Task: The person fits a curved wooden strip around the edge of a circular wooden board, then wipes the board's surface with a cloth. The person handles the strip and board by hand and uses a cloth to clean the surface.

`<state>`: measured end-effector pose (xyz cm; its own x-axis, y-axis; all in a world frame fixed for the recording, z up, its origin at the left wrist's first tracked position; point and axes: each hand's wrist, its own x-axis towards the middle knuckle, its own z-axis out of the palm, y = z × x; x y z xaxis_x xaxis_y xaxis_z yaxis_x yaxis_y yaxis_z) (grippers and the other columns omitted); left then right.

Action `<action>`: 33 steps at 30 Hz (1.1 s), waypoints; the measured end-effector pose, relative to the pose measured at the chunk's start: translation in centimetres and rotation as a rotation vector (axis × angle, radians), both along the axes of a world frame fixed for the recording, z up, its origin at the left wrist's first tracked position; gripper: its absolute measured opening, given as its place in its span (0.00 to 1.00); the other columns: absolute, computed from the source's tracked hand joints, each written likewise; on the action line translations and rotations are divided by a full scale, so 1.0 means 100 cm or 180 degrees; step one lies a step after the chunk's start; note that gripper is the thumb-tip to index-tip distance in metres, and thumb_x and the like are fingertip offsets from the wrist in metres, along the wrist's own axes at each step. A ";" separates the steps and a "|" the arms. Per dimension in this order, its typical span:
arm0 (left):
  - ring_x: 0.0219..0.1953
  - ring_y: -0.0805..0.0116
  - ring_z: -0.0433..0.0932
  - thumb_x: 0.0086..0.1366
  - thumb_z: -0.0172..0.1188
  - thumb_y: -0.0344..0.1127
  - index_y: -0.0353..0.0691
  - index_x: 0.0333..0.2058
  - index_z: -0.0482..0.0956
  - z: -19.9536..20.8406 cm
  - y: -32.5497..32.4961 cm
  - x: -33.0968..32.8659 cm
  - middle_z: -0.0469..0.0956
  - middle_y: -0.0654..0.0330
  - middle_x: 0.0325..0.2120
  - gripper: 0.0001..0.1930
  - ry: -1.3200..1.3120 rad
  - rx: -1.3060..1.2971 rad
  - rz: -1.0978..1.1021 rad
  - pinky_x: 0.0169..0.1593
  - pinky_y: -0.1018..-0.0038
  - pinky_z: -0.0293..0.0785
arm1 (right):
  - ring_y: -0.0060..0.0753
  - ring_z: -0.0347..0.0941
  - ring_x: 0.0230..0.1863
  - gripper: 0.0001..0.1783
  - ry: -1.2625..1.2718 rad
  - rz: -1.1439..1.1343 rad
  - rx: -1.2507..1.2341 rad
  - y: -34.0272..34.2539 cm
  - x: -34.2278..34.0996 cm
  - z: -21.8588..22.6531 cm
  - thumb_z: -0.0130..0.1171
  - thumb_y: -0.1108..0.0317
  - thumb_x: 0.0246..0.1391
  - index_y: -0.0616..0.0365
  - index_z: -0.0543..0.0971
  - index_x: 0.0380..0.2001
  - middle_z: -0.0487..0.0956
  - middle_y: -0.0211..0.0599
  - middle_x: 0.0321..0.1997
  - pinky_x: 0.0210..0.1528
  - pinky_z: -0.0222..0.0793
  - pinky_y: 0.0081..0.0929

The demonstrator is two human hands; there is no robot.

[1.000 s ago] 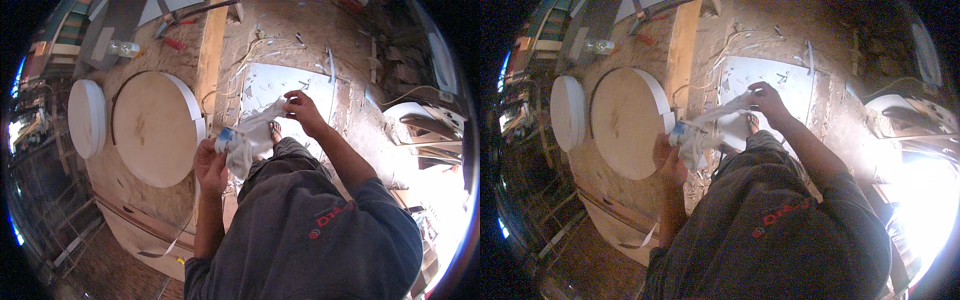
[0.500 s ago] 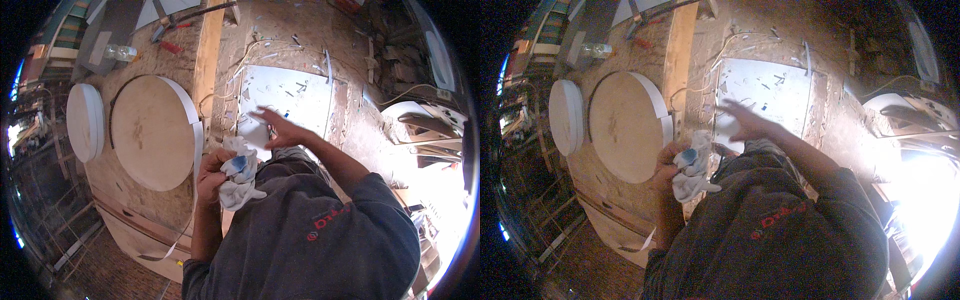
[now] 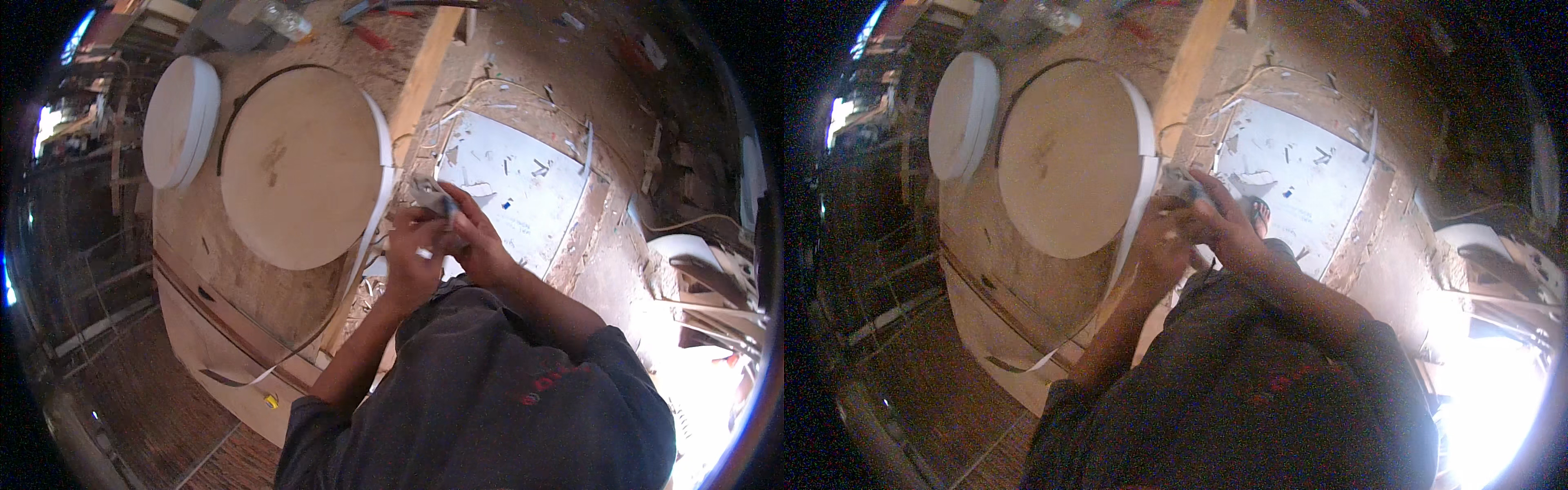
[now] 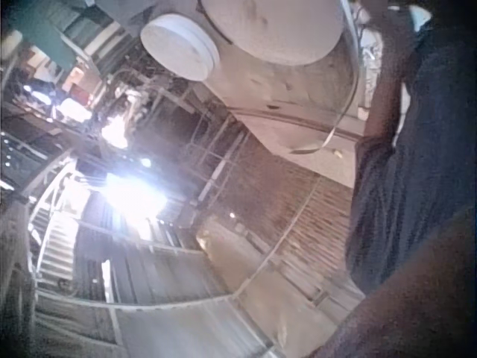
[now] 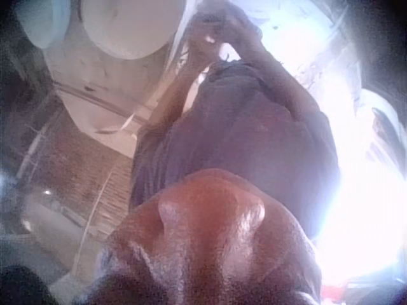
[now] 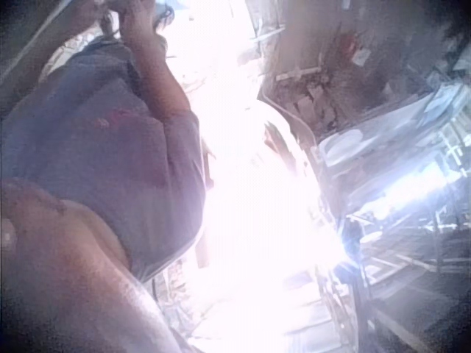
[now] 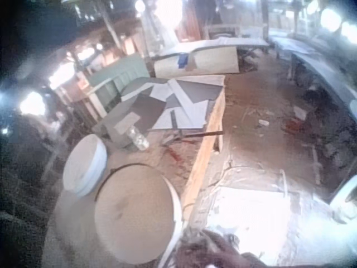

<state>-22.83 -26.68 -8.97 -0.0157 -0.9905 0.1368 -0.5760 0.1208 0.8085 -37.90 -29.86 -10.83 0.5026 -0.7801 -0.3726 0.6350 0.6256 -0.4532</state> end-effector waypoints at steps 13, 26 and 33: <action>0.44 0.70 0.81 0.70 0.67 0.33 0.34 0.50 0.82 -0.002 0.082 0.316 0.83 0.58 0.42 0.14 -0.0131 0.0531 0.2368 0.47 0.71 0.77 | 0.36 0.82 0.41 0.18 0.1228 -0.0136 0.0978 0.058 0.034 -0.114 0.55 0.65 0.63 0.60 0.79 0.53 0.84 0.38 0.46 0.44 0.80 0.34; 0.45 0.68 0.83 0.75 0.63 0.44 0.31 0.61 0.71 0.020 0.119 0.156 0.82 0.54 0.48 0.26 0.3134 0.2569 0.0018 0.47 0.70 0.81 | 0.43 0.86 0.45 0.31 0.4876 0.0292 -0.3089 0.123 0.119 0.044 0.71 0.77 0.51 0.53 0.77 0.59 0.85 0.50 0.47 0.48 0.81 0.35; 0.53 0.65 0.80 0.78 0.55 0.33 0.32 0.60 0.72 -0.009 0.103 0.117 0.80 0.56 0.52 0.16 0.4172 0.2408 -0.0006 0.57 0.63 0.77 | 0.36 0.84 0.47 0.20 0.3781 0.0193 -0.2236 0.142 0.079 0.066 0.64 0.76 0.59 0.60 0.82 0.56 0.87 0.44 0.49 0.51 0.79 0.33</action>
<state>-11.14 -16.36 -9.87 -0.2918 -0.8321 -0.4717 0.5794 -0.5462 0.6050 -30.01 -15.69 -4.23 0.2027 -0.9694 -0.1386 -0.3707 0.0550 -0.9271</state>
